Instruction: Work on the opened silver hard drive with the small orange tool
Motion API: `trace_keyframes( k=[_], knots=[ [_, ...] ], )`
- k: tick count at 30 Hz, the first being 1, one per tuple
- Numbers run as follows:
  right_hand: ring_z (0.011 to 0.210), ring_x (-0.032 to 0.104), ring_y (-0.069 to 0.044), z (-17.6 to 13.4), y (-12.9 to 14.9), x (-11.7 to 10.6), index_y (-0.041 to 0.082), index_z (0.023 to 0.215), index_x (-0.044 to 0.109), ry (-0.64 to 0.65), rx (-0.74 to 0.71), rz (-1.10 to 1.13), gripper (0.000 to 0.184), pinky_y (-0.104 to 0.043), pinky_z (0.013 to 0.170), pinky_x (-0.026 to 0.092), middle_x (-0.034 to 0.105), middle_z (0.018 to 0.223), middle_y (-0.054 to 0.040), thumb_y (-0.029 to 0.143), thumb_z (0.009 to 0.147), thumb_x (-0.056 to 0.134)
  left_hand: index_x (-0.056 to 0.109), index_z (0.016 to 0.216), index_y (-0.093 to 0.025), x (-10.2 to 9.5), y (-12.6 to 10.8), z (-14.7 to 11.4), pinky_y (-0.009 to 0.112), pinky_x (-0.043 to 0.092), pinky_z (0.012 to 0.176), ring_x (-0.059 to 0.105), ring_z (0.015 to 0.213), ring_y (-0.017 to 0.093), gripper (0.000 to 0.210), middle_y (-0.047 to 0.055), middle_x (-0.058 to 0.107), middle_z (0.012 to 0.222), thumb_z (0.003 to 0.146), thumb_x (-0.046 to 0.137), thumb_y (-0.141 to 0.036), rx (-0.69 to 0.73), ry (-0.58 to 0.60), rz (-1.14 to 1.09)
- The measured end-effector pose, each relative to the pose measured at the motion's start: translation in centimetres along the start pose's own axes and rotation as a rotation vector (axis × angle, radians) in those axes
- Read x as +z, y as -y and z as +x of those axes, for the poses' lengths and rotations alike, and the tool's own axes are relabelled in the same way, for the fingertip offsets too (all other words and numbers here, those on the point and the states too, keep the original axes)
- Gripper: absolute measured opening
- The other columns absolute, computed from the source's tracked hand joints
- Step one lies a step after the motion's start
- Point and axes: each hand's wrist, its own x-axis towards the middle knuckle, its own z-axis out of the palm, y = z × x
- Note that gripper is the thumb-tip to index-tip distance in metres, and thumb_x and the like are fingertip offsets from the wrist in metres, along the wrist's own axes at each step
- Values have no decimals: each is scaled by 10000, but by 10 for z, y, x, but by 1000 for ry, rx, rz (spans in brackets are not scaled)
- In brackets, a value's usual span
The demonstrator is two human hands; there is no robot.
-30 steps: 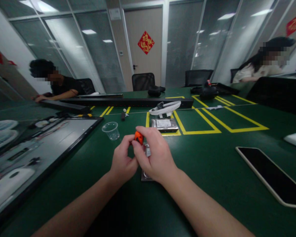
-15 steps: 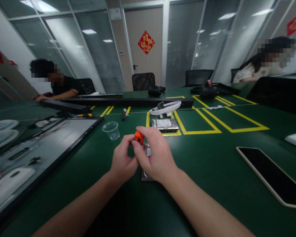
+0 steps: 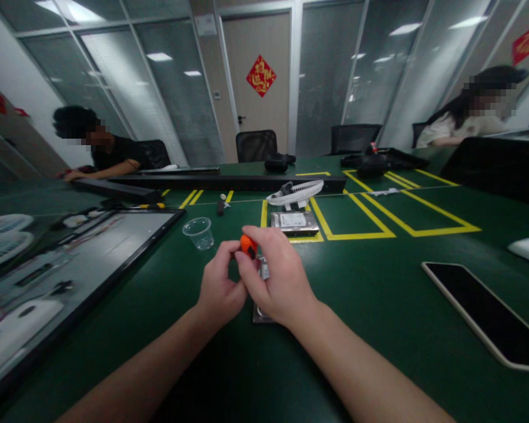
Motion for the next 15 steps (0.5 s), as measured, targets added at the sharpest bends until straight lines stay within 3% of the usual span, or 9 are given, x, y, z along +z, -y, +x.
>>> trace_keyframes(
  k=[5, 11, 15],
  knots=[
    [1092, 672, -234, 0, 0, -1, 229, 1412, 519, 16, -16, 9, 425, -423, 946, 575, 688, 1190, -89, 184, 991, 563, 568, 1139, -215, -1, -3, 1, 304, 491, 765, 611, 847, 173, 166, 35, 645, 978, 975, 574, -191, 13, 40, -41],
    [1044, 680, -228, 0, -1, 1, 248, 1345, 542, -11, -5, -8, 379, -417, 919, 588, 690, 1160, -75, 198, 976, 614, 566, 1140, -224, 1, -1, 0, 307, 491, 743, 614, 828, 181, 278, 32, 658, 982, 888, 671, -172, 3, -7, -1],
    [1029, 681, -222, -1, -1, 1, 244, 1334, 545, -17, -5, -8, 377, -409, 913, 589, 687, 1148, -71, 206, 970, 632, 574, 1065, -219, 1, -1, 1, 306, 478, 738, 609, 823, 181, 183, 25, 644, 936, 905, 646, -169, 5, -4, 9]
  ],
)
